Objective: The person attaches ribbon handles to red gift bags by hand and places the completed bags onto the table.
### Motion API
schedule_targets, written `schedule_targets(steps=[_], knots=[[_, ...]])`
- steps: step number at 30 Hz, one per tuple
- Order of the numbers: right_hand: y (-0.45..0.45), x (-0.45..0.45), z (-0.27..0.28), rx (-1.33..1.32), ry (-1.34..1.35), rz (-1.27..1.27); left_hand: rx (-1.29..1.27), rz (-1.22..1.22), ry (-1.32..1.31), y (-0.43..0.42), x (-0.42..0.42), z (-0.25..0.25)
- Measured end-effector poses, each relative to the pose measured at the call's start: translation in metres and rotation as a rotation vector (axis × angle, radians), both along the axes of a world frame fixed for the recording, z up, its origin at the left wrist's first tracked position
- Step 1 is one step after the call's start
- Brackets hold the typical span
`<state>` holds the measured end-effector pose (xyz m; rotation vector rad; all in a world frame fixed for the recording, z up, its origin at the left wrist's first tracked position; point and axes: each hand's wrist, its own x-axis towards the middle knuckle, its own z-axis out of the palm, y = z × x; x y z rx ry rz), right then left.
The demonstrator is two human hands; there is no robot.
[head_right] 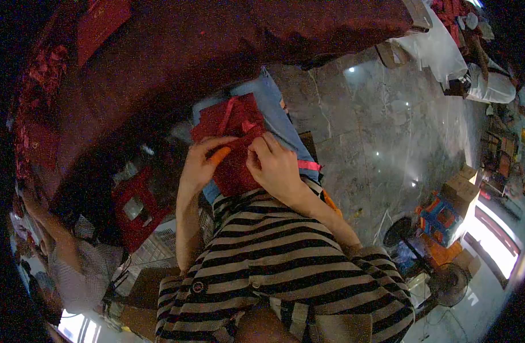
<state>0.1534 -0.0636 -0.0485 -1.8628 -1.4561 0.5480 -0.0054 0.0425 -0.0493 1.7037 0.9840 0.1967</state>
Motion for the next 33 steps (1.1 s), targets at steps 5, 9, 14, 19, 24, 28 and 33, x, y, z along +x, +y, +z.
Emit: schedule_targets(steps=[5,9,14,19,24,28,33], knots=[[0.0,0.003,-0.002,-0.043,0.034,-0.042,-0.116,0.066,-0.077,-0.007,0.007,0.001],[0.0,0.007,0.007,-0.056,-0.026,-0.035,0.14,0.015,0.018,-0.019,0.019,0.02],[-0.001,0.02,0.017,-0.1,0.1,-0.028,0.313,0.014,0.071,-0.034,0.027,0.036],[-0.01,0.034,0.032,-0.115,0.119,0.123,0.348,-0.026,0.046,-0.045,0.023,0.043],[-0.015,0.031,0.029,-0.237,-0.19,0.188,0.374,-0.016,-0.059,-0.049,0.024,0.042],[-0.022,0.024,0.026,-0.046,-0.241,0.21,0.083,-0.017,0.035,-0.016,0.013,0.039],[-0.024,0.027,0.033,0.016,-0.306,0.206,-0.038,-0.395,0.0,0.012,0.028,0.03]])
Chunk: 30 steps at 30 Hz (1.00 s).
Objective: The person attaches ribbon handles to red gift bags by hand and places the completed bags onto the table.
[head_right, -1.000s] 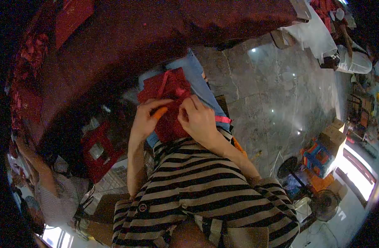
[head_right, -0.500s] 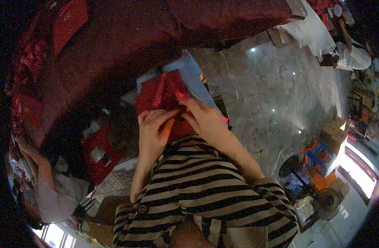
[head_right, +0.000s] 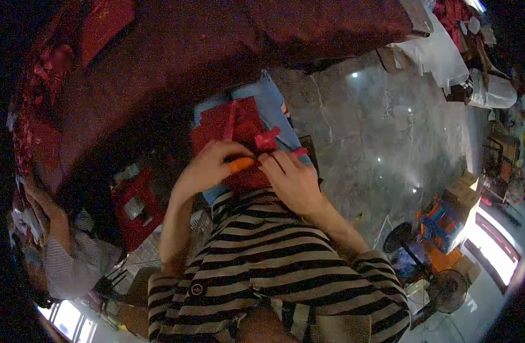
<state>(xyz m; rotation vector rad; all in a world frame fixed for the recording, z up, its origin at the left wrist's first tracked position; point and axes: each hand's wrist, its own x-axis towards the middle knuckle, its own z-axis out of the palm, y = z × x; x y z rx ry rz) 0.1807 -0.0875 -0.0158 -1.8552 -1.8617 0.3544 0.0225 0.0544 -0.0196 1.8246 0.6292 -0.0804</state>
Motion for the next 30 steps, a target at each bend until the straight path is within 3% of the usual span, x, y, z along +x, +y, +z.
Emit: schedule_targets(steps=[7,10,12,14,15,17,18,20,22,24,26,27,29,30], knots=[[0.0,0.003,0.0,0.001,0.046,0.017,-0.319,0.023,-0.08,0.001,0.011,-0.024],[0.0,0.007,0.001,-0.116,0.157,0.002,-0.279,0.158,-0.143,-0.009,0.01,-0.023],[-0.001,0.015,0.002,-0.2,0.245,0.01,-0.628,0.457,-0.247,-0.009,0.011,-0.026],[-0.003,0.029,0.01,-0.514,0.42,-0.016,-0.56,0.502,-0.272,-0.007,0.011,-0.029],[0.0,0.036,0.017,-0.516,0.418,-0.018,-0.525,0.616,-0.316,-0.013,0.013,-0.034],[0.007,0.053,0.029,-0.85,0.779,0.148,-0.489,0.732,-0.363,-0.02,0.014,-0.043],[-0.005,0.061,0.019,-0.728,0.896,0.295,-0.363,0.752,-0.298,-0.022,0.014,-0.047],[-0.009,0.098,0.026,-1.1,1.123,0.515,-0.241,0.77,-0.23,-0.024,0.013,-0.048],[-0.031,0.125,0.013,-0.93,1.482,0.717,-0.032,0.704,-0.155,-0.02,0.015,-0.046],[-0.048,0.127,0.005,-0.615,2.002,0.752,-0.082,0.69,-0.188,-0.018,0.014,-0.045],[-0.072,0.128,0.007,-0.244,2.272,0.433,-0.131,0.67,-0.219,-0.017,0.014,-0.041],[-0.077,0.124,0.008,-0.018,2.306,0.264,-0.162,0.657,-0.198,-0.019,0.012,-0.035],[-0.073,0.131,0.008,0.126,2.369,0.283,-0.193,0.643,-0.177,-0.019,0.008,-0.035],[-0.082,0.146,-0.002,0.123,2.308,0.269,0.124,0.45,-0.215,-0.019,0.002,-0.039]])
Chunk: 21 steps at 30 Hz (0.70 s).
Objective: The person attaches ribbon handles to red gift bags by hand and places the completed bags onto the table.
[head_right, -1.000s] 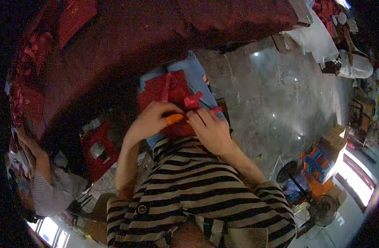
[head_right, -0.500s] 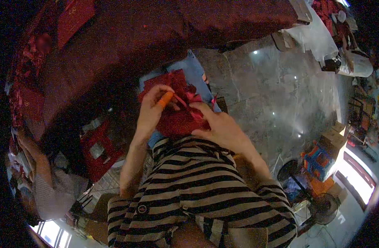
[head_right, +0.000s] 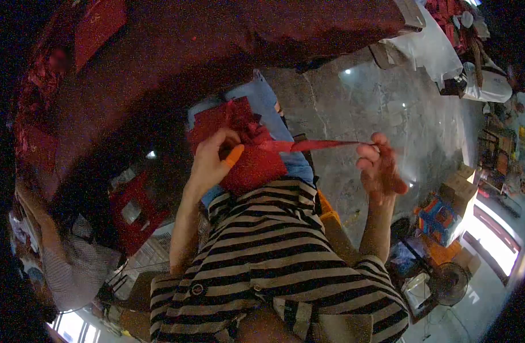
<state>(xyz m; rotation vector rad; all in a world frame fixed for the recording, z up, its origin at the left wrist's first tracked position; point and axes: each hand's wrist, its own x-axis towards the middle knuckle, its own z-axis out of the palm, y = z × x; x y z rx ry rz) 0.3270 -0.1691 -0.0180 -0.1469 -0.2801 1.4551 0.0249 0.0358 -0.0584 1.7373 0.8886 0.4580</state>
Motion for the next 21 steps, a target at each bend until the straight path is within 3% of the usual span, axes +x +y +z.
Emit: schedule_targets(steps=[1,3,4,5,7,8,12,14,16,18,21], knots=[[-0.004,0.007,-0.001,-0.001,0.0,0.001,0.329,-0.16,0.049,0.001,-0.004,-0.003],[-0.005,0.013,0.001,-0.123,-0.208,-0.105,0.198,-0.184,0.137,-0.002,-0.008,0.001],[-0.002,0.013,0.015,-0.33,-0.369,-0.122,0.419,-0.2,0.163,-0.002,-0.008,0.008],[-0.002,0.015,0.015,-0.332,-0.372,-0.124,0.638,-0.215,0.187,-0.003,-0.008,0.014],[0.011,0.014,0.019,-0.48,-0.528,-0.223,0.602,-0.277,0.238,-0.008,-0.015,0.027],[0.018,0.001,0.029,-0.613,-0.75,-0.382,0.568,-0.334,0.293,-0.009,-0.017,0.03],[0.044,-0.025,0.052,-0.71,-0.986,-0.505,0.521,-0.226,0.304,-0.015,-0.027,0.014],[0.053,-0.055,0.062,-0.569,-1.425,-0.352,0.503,-0.137,0.308,-0.012,-0.034,0.006],[0.062,-0.081,0.066,-0.601,-1.257,0.175,0.491,-0.149,0.327,-0.01,-0.036,0.007],[0.083,-0.117,0.046,-0.416,-1.486,0.307,0.345,-0.228,0.301,-0.006,-0.038,0.017],[0.093,-0.158,-0.003,-0.368,-1.572,0.262,0.209,-0.149,0.211,-0.005,-0.039,0.013]])
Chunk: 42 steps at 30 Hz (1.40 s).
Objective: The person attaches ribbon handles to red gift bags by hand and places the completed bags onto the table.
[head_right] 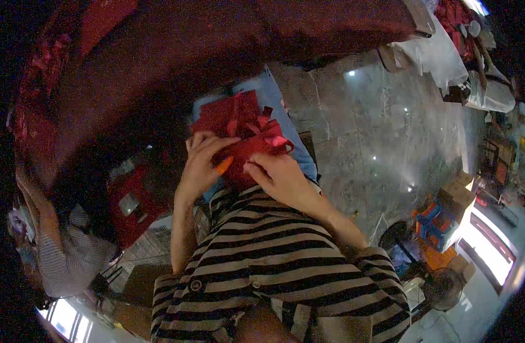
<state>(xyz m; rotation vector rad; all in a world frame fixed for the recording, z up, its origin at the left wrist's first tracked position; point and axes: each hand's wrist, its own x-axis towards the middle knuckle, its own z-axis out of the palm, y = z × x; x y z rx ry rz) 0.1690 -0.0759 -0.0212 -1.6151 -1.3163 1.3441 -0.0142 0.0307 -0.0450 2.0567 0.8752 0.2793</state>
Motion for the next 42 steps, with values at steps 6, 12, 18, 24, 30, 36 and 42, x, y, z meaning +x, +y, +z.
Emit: schedule_targets(steps=[6,12,18,24,30,36,42], knots=[[0.009,-0.026,-0.023,0.254,-0.508,-0.029,-0.197,0.093,0.002,0.002,-0.005,-0.003],[0.017,-0.029,-0.032,0.292,-0.577,-0.057,-0.115,0.03,0.009,0.0,-0.008,-0.014],[0.024,-0.026,-0.028,0.226,-0.598,-0.015,-0.078,0.018,-0.019,-0.005,-0.006,-0.012],[0.029,-0.028,-0.03,0.174,-0.667,-0.011,-0.054,-0.019,0.014,-0.007,-0.007,-0.002],[0.025,-0.005,-0.005,0.195,-0.5,-0.127,-0.081,0.012,0.024,-0.008,-0.01,-0.003],[0.063,0.022,-0.006,0.185,-0.82,0.032,0.082,0.128,-0.126,-0.021,0.013,0.01],[0.073,0.032,-0.002,0.165,-0.532,0.037,0.175,0.184,-0.078,-0.032,0.018,-0.007]])
